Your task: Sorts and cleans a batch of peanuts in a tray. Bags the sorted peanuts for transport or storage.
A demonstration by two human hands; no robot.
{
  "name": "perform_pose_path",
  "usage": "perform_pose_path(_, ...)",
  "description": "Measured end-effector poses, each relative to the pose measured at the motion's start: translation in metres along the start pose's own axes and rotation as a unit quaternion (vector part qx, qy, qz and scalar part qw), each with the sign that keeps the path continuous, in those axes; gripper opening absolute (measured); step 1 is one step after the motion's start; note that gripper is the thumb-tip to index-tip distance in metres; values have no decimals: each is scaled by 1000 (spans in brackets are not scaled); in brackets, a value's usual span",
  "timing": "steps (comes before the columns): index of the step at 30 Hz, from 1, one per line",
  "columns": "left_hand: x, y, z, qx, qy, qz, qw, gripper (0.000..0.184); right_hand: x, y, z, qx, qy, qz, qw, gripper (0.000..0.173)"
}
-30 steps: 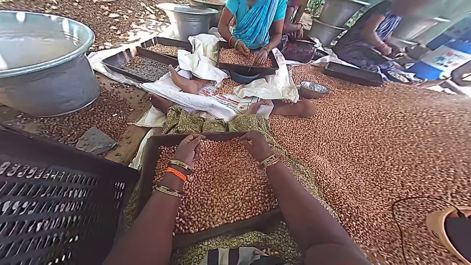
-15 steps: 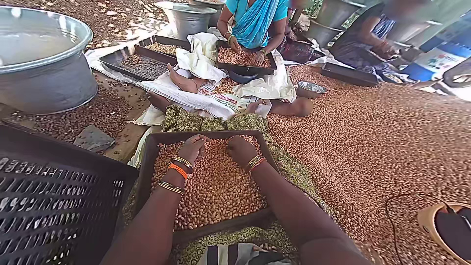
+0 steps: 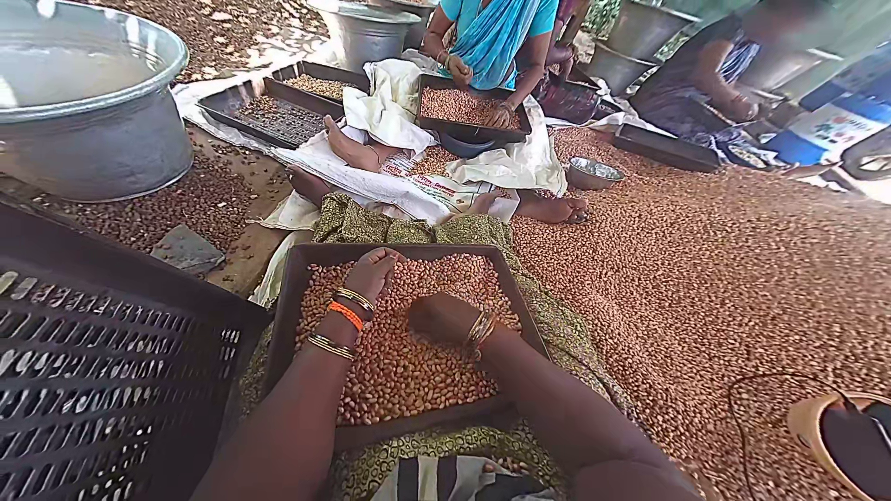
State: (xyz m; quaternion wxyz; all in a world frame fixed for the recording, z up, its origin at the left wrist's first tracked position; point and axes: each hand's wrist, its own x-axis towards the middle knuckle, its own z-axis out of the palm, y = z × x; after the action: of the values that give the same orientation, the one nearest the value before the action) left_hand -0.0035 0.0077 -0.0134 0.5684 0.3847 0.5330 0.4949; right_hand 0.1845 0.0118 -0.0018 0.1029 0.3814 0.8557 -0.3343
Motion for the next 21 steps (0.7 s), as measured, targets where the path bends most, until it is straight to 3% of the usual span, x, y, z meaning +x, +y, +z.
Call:
perform_pose_path(4,0,4,1,1,18,0,1000,26,12,6,-7,-69,68,152,984,34)
perform_pose_path(6,0,5,2,9,25,-2,1000,26,7,-3,-12,-77,94,186,975,38)
perform_pose_path(11,-1,3,2,45,21,6,999,26,11,-15,9,-35,123,-74,989,24)
perform_pose_path(16,0,5,0,31,29,11,999,25,24,-22,18,-78,89,-61,991,24)
perform_pose_path(21,2,3,-1,37,24,-6,999,26,21,-8,10,-43,115,-40,992,26)
